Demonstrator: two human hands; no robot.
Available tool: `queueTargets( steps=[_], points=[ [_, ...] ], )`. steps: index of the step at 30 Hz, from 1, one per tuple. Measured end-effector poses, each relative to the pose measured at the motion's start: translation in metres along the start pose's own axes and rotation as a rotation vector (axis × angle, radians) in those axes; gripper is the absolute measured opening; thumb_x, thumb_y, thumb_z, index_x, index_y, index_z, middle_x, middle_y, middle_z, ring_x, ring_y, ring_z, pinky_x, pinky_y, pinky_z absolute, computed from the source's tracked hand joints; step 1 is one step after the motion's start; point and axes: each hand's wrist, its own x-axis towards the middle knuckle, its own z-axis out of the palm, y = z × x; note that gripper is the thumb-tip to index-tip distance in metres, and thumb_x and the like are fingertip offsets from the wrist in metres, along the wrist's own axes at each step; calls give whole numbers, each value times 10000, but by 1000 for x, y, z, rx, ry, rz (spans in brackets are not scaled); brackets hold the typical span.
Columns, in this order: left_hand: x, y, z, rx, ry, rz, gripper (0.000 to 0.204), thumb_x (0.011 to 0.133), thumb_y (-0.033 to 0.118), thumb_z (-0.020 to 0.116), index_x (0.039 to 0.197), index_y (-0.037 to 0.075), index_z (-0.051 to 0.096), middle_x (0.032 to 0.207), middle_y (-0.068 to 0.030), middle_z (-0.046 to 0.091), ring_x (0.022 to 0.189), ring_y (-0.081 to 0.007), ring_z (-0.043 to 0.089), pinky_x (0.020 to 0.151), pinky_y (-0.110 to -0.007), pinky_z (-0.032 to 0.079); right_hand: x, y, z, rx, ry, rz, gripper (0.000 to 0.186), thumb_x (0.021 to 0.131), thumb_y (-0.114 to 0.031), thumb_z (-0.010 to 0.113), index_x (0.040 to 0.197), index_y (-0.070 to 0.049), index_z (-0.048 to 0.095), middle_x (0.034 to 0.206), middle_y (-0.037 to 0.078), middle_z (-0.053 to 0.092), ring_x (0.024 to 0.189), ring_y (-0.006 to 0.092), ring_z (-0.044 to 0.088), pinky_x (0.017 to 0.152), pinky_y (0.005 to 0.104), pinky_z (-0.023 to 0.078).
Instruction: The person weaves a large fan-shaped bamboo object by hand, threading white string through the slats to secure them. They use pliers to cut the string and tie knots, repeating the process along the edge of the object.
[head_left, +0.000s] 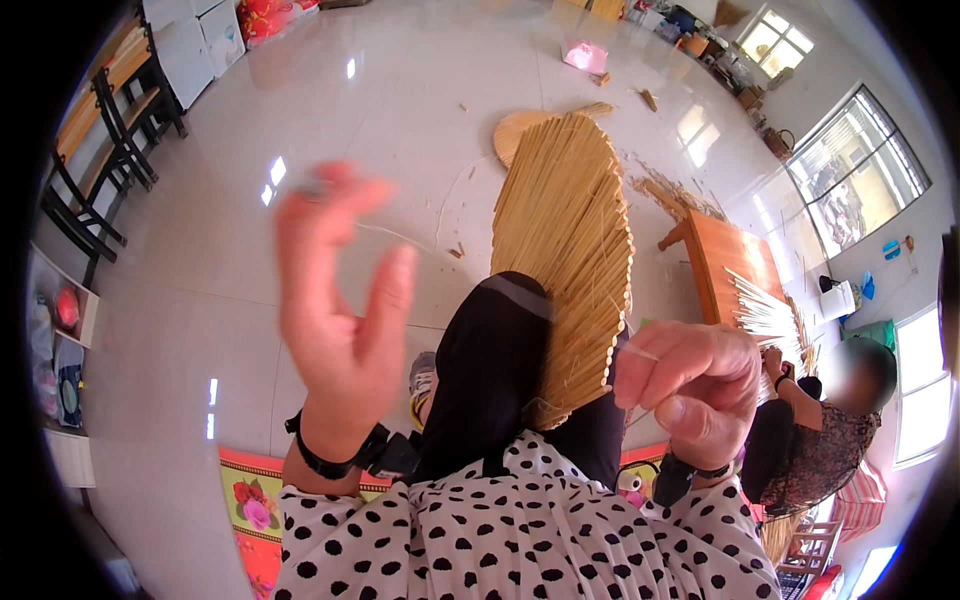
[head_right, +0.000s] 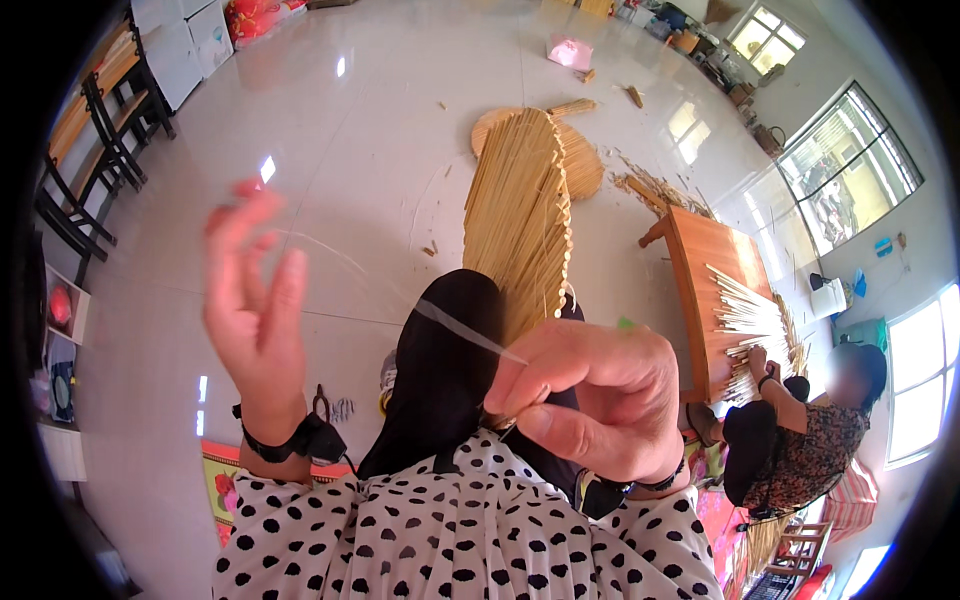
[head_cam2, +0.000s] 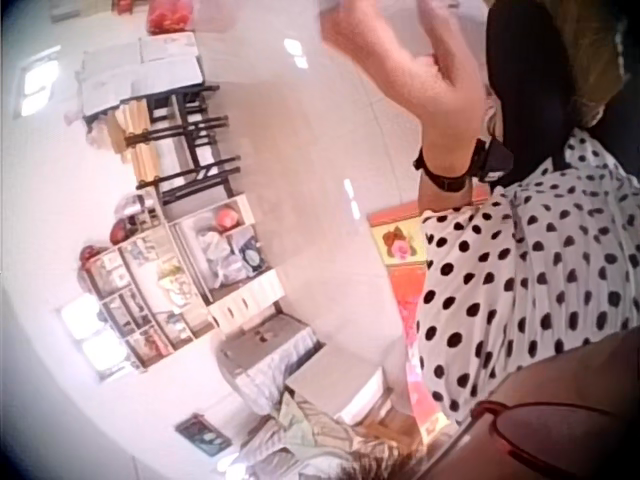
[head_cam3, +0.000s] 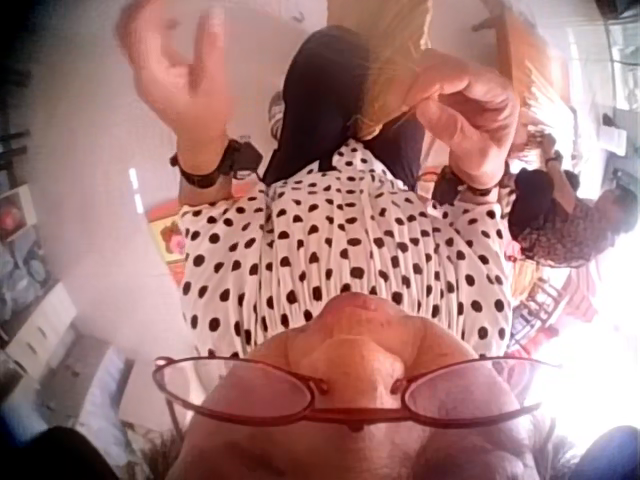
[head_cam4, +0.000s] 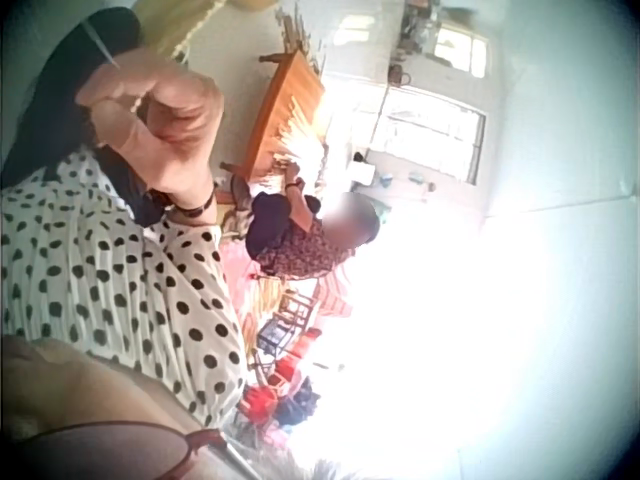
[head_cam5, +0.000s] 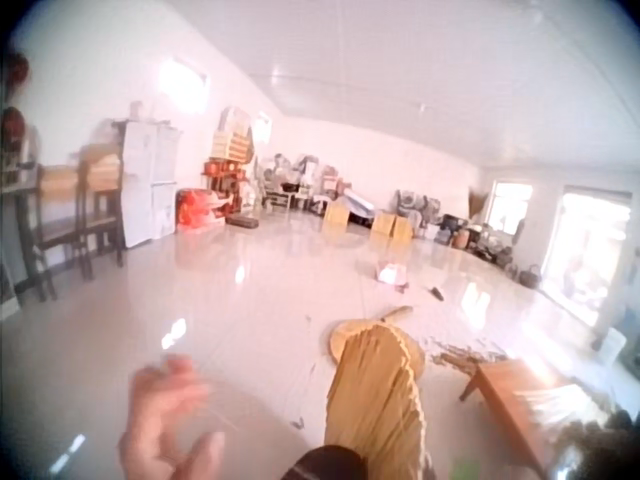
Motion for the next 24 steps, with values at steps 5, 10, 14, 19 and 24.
queueTargets(
  steps=[5, 10, 14, 19, 24],
  points=[
    [10, -28, -16, -203, 469, -189, 404, 916, 28, 619, 1316, 3, 574, 1404, -119, 523, 1318, -273, 460, 1099, -390, 343, 1, -1, -3, -70, 106, 179, 144, 806, -116, 681, 792, 25, 660, 809, 166, 678, 720, 210, 611, 681, 311, 475],
    [2, -55, -33, -96, 559, -475, 339, 932, 41, 586, 1268, 3, 608, 1307, -96, 589, 1224, -226, 530, 1055, -348, 393, 12, 16, -17, -10, -28, 283, 101, 879, 51, 643, 957, 65, 706, 968, 120, 726, 882, 133, 635, 807, 275, 487],
    [-43, -20, -30, -670, -525, -578, 223, 1006, 110, 530, 1120, -2, 686, 1015, -49, 670, 963, -123, 597, 830, -274, 470, 19, 33, -13, -49, -49, 308, 95, 888, 45, 654, 962, 60, 712, 958, 106, 726, 869, 122, 639, 785, 268, 492],
    [-70, -18, 32, -854, -859, -737, 380, 1070, 295, 459, 1162, -13, 661, 1145, -87, 677, 1052, -153, 604, 865, -302, 463, 17, 39, -5, -199, -240, 354, 80, 869, 52, 692, 931, 15, 727, 855, 59, 722, 750, 94, 635, 713, 253, 508],
    [-76, -27, 51, -1204, -594, -1109, 365, 1071, 345, 498, 1222, 55, 661, 1171, -80, 693, 1114, -155, 622, 856, -289, 485, 7, 55, 0, -357, -400, 234, 65, 821, 20, 742, 878, 0, 719, 789, 69, 714, 696, 124, 677, 647, 261, 529]
  ],
)
